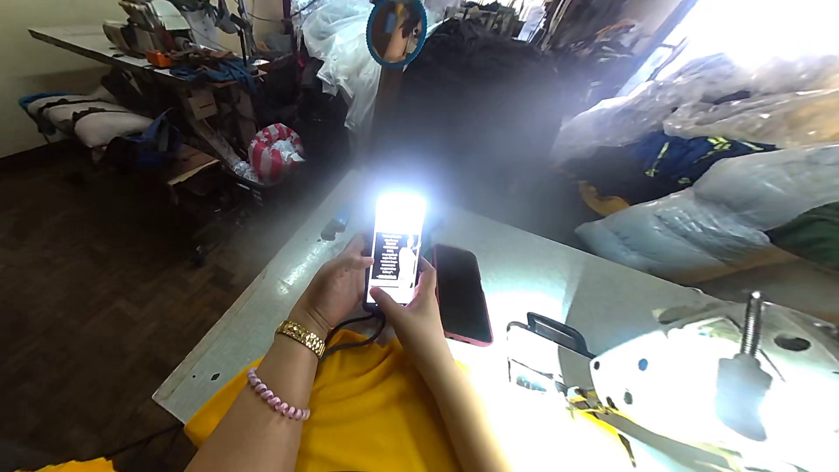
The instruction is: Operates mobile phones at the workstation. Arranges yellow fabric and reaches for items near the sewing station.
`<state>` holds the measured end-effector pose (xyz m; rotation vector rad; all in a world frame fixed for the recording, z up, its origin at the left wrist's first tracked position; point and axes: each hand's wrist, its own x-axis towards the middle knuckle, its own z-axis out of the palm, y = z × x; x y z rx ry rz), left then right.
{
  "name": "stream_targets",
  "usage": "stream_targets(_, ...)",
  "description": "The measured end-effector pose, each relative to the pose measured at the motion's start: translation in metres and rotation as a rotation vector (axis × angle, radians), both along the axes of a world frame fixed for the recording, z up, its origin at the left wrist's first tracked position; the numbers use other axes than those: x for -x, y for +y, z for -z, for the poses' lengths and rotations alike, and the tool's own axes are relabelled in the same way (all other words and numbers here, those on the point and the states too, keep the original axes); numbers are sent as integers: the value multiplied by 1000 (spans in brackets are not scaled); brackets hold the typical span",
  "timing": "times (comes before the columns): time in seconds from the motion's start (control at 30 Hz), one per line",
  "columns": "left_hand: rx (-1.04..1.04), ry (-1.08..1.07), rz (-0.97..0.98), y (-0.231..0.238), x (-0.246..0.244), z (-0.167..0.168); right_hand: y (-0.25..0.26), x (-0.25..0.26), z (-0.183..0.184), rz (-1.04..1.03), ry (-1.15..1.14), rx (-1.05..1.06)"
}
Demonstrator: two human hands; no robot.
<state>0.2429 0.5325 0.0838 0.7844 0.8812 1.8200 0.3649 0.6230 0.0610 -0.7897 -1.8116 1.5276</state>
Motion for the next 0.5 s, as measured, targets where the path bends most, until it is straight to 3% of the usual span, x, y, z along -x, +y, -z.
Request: stream_targets(0.5, 28, -29, -44, 1, 0, 1, 4, -6, 1, -82, 78, 101)
